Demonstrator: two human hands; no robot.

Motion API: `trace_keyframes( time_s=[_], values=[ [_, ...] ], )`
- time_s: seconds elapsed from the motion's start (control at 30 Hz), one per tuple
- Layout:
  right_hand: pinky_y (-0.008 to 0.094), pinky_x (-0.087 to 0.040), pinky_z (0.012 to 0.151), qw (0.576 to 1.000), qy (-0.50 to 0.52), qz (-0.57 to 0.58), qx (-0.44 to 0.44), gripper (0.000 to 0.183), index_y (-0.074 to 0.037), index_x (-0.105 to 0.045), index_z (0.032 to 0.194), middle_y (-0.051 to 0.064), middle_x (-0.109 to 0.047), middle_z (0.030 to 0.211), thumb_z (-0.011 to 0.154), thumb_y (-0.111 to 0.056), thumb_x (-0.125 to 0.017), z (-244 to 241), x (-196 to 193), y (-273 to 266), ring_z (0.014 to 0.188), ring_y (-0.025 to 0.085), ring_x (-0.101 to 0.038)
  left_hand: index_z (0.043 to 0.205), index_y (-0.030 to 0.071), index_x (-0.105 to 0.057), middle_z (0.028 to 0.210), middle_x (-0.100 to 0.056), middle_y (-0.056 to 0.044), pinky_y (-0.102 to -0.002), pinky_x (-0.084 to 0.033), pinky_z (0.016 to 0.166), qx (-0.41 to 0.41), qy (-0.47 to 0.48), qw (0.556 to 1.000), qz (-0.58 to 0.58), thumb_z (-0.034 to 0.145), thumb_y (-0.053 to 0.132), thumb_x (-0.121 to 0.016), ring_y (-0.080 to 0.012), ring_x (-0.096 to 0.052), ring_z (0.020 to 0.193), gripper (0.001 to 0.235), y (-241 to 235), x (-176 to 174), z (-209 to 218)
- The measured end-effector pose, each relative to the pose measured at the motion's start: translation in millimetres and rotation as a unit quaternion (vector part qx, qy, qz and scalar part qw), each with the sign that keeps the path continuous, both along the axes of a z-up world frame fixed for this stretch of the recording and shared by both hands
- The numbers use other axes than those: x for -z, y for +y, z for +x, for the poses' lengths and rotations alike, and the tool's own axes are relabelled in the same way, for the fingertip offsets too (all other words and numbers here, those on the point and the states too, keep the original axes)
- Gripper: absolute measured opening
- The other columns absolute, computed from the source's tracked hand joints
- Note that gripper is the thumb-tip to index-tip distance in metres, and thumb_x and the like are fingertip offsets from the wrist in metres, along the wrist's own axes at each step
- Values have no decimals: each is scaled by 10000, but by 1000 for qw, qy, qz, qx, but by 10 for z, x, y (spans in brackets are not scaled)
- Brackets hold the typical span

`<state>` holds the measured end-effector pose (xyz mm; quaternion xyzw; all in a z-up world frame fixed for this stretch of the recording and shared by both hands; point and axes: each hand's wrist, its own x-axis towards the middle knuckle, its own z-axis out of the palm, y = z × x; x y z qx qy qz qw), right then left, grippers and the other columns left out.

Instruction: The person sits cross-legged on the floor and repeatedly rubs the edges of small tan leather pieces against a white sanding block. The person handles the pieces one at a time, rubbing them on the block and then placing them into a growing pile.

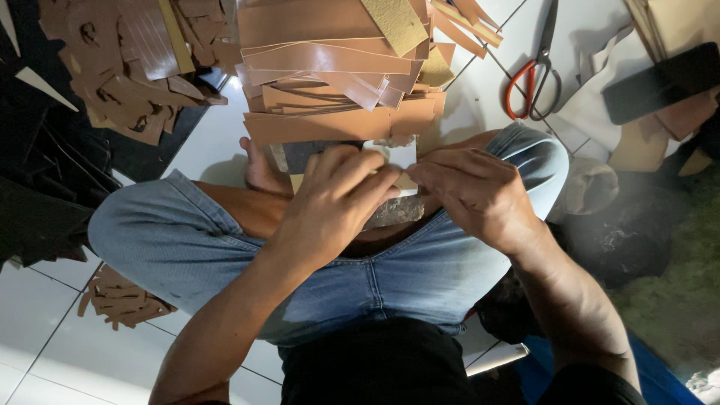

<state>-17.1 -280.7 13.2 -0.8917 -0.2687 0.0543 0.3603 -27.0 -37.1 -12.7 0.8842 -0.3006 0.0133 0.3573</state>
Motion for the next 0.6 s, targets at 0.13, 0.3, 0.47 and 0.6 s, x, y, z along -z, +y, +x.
trace_keyframes(
  time_s=[0.13, 0.3, 0.47, 0.6],
  values=[
    [375, -598, 866, 997, -62, -34, -27, 349, -35, -729, 1176, 108, -718, 1112, 830, 13, -752, 14, -25, 28, 1000, 259, -722, 1209, 69, -723, 1221, -616, 4, -399, -462, 974, 18, -62, 998, 8, 999, 217, -731, -217, -562, 1131, 257, 21, -5, 6],
    [361, -574, 809, 989, -109, -79, -59, 311, -11, -750, 1178, 107, -723, 1080, 867, -13, -737, 6, -36, -13, 945, 252, -719, 1223, 23, -699, 1218, -620, -33, -399, -474, 977, 54, -70, 996, 32, 941, 141, -698, -216, -586, 1121, 306, 73, -77, 77],
    [313, -579, 922, 981, 79, 151, 89, 138, 10, -666, 1204, 140, -701, 1201, 1103, -39, -586, -87, 120, -17, 1085, 224, -709, 1216, -23, -651, 1132, -600, -97, -404, -498, 917, 103, -41, 991, 72, 896, 116, -681, -248, -590, 1054, 350, 33, -163, 149],
    [239, -535, 667, 884, 270, 204, 322, 171, -1, -612, 1111, 9, -647, 895, 1074, -164, -573, -270, 393, 250, 766, 82, -630, 1238, -40, -617, 1170, -575, -113, -404, -494, 917, 63, -43, 997, 24, 921, 91, -655, -259, -593, 1089, 346, -121, -146, 94]
  ],
)
